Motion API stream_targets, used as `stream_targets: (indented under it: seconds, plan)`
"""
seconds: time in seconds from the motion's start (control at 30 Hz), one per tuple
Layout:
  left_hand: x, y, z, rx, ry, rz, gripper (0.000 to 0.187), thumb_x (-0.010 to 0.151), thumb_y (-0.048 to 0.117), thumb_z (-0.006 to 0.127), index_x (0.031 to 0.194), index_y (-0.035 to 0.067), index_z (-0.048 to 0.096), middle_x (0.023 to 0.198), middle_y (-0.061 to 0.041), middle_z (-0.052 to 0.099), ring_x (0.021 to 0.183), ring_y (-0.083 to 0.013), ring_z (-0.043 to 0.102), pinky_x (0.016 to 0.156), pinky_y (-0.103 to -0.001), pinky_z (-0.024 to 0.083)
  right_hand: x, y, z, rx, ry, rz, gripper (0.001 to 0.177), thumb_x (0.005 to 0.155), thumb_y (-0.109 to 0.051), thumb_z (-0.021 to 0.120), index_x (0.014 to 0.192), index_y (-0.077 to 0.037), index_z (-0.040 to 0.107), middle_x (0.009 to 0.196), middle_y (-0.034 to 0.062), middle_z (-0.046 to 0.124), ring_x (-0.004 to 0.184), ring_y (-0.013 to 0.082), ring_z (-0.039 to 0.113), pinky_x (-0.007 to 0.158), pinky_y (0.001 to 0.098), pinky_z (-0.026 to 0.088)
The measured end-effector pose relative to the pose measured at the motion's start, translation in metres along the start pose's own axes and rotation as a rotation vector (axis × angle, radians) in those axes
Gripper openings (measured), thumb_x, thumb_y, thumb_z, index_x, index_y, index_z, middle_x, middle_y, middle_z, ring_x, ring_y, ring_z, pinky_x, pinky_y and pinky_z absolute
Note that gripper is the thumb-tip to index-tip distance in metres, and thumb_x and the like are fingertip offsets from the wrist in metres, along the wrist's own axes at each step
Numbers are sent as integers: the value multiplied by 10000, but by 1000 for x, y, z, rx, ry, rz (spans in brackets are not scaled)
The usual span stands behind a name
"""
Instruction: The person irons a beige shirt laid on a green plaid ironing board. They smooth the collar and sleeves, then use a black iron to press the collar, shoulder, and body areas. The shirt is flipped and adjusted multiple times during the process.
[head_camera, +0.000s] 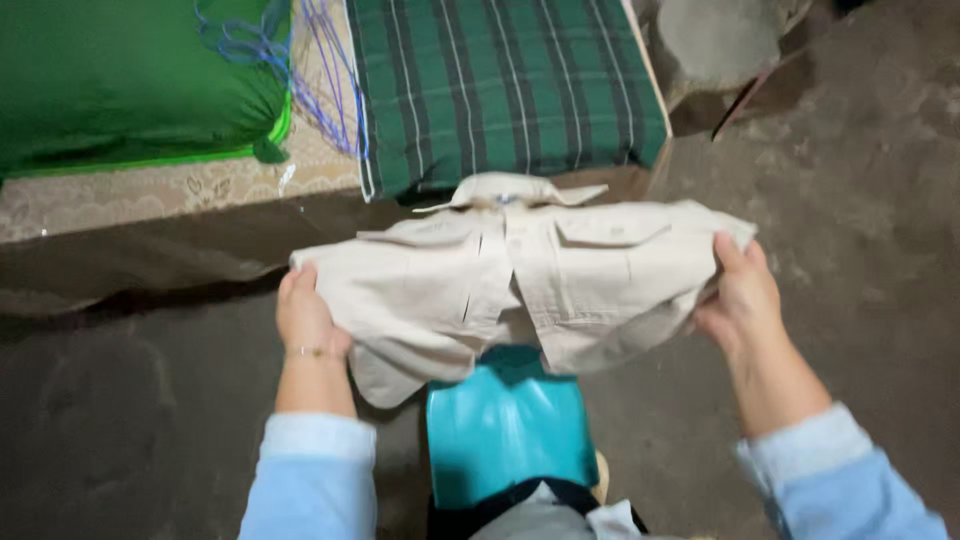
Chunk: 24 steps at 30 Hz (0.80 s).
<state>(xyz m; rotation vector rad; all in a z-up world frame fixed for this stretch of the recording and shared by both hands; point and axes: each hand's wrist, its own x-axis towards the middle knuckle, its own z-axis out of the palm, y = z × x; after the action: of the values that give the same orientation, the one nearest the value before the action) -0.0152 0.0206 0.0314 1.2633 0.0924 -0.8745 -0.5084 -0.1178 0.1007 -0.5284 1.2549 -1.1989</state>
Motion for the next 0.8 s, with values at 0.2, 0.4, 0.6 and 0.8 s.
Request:
stream_targets:
  seconds: [0.2, 0.4, 0.6, 0.8]
  plan:
    - [29, -2, -16, 292, -9, 173, 218, 1102, 200, 669, 1197, 4, 672, 1029, -66, 708, 906, -173, 652, 794, -377, 537, 49, 22, -38, -440, 18, 12, 239, 1098, -265, 618, 1241, -75, 642, 1257, 107, 708, 1139, 249, 704, 975, 452, 532]
    - [-15, -5, -60, 374, -147, -172, 289, 1091, 386, 621, 1153, 122, 721, 929, 21, 713, 693, -81, 544, 581, -303, 384, 38, 45, -94, -550, -147, 333, 478, 1061, -313, 650, 1402, 21, 644, 1200, 112, 672, 1056, 279, 578, 1076, 639, 338]
    - [-32, -32, -78, 481, -219, 28, 199, 1076, 268, 718, 1151, 84, 697, 1000, -1, 686, 840, -103, 589, 748, -313, 455, -10, 82, -87, -354, -237, 131, 376, 1024, -222, 674, 1377, -92, 668, 1335, 69, 742, 1246, 214, 673, 1081, 441, 506]
    - [-10, -37, -70, 650, 72, 342, 189, 1050, 240, 687, 1133, 70, 678, 1055, -64, 747, 958, -173, 673, 880, -338, 548, -7, 70, -61, -84, -11, 65, 414, 1130, -377, 552, 1388, -60, 617, 1319, 119, 705, 1238, 316, 645, 1074, 535, 517]
